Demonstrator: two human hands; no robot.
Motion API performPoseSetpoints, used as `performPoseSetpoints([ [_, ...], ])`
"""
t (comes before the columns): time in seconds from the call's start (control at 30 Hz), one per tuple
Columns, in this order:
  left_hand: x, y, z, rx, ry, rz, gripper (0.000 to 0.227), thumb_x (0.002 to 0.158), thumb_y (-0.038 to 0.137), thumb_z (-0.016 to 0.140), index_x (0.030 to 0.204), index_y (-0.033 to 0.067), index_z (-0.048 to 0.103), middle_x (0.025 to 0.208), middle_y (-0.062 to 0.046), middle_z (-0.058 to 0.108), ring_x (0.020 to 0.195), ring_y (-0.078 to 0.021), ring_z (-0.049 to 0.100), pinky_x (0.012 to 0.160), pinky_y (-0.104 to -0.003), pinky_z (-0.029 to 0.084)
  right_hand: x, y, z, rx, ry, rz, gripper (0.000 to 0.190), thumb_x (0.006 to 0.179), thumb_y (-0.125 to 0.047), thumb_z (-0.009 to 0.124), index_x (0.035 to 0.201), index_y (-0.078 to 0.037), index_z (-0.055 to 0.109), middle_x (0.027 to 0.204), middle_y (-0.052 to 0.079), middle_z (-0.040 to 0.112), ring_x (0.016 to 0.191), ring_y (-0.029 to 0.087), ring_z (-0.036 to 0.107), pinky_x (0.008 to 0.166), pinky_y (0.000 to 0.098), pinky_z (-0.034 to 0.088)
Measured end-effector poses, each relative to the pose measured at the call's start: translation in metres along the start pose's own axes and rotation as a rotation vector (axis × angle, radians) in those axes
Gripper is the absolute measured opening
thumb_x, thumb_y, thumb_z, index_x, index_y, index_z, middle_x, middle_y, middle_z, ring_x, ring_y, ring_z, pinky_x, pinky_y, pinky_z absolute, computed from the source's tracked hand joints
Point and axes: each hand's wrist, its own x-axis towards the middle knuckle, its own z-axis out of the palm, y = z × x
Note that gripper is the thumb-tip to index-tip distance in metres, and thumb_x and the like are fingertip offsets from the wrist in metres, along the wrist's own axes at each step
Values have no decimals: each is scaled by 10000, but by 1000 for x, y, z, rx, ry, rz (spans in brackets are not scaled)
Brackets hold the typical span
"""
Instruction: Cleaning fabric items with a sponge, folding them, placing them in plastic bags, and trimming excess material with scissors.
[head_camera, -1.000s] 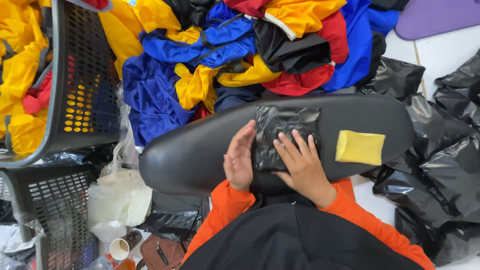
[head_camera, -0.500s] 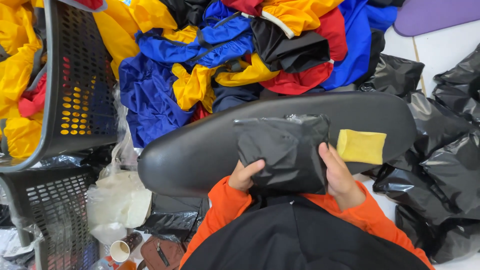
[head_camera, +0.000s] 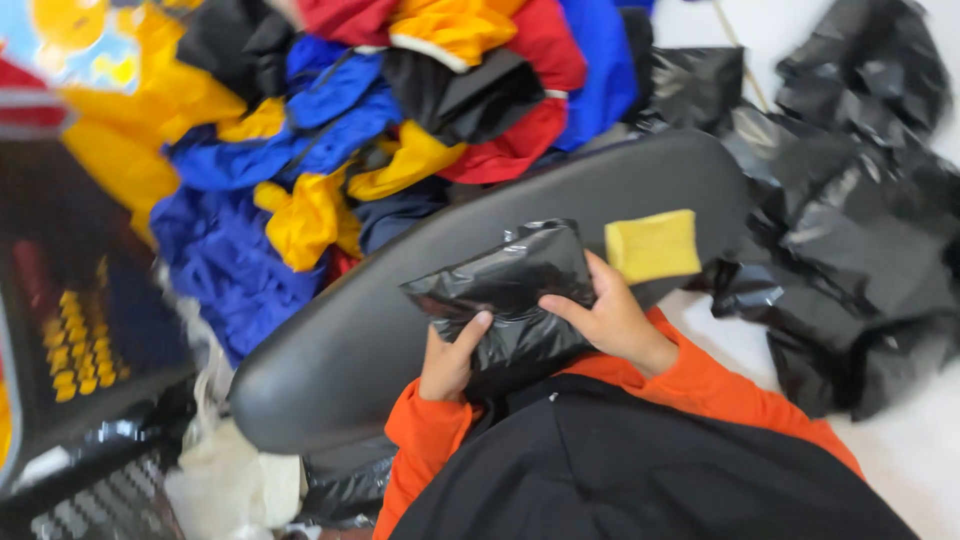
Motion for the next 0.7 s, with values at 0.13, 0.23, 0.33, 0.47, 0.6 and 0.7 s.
performPoseSetpoints([
  [0.13, 11, -25, -19, 25, -102, 24, 411, 844, 112, 803, 1212, -12, 669, 1086, -142, 744, 1007, -174, 628, 856, -390, 565, -2, -34, -21, 13, 141, -24, 480, 809, -92, 859, 1243, -5, 673, 1172, 161, 752, 1129, 224, 678, 989, 434, 561],
  [0.23, 7, 8, 8, -90, -247, 61, 731, 875, 122, 769, 1507, -3, 424, 1310, -105, 698, 1139, -163, 692, 976, -335, 578, -7, -32, -66, -28, 345, -13, 557, 893, -173, 796, 1359, 9, 552, 1304, 137, 654, 1227, 235, 581, 1107, 468, 458],
  [0.33, -6, 47, 35, 394, -245, 243, 617, 873, 23, 751, 1451, 2, 532, 1322, -187, 691, 1192, -330, 679, 998, -432, 551, -16, -15, -124, -150, 670, 82, 490, 995, -105, 733, 1442, -105, 532, 1360, 67, 607, 1286, 164, 554, 1137, 385, 423],
  [0.47, -17, 93, 49, 668, -420, 404, 506, 822, 41, 756, 1308, -1, 622, 1331, -143, 686, 1163, -299, 710, 998, -346, 550, -26, -34, -177, -174, 821, 28, 338, 1080, -42, 601, 1341, -91, 393, 1274, 63, 520, 983, 128, 491, 732, 257, 361],
  [0.6, 5, 126, 50, 597, -575, 426, 458, 862, 31, 724, 1304, 10, 608, 1281, -145, 699, 1109, -308, 728, 962, -351, 572, -41, 42, -275, -292, 852, 128, 400, 1160, -130, 611, 1507, -114, 413, 1434, 54, 616, 1168, 95, 671, 872, 201, 582],
  [0.7, 46, 116, 45, 443, -530, 383, 376, 901, 25, 698, 1273, 29, 649, 1178, -105, 727, 956, -193, 711, 876, -296, 589, -50, 111, -332, -864, 791, -17, 343, 1154, 7, 745, 1291, 257, 554, 1250, 359, 638, 1074, 382, 667, 862, 431, 555],
])
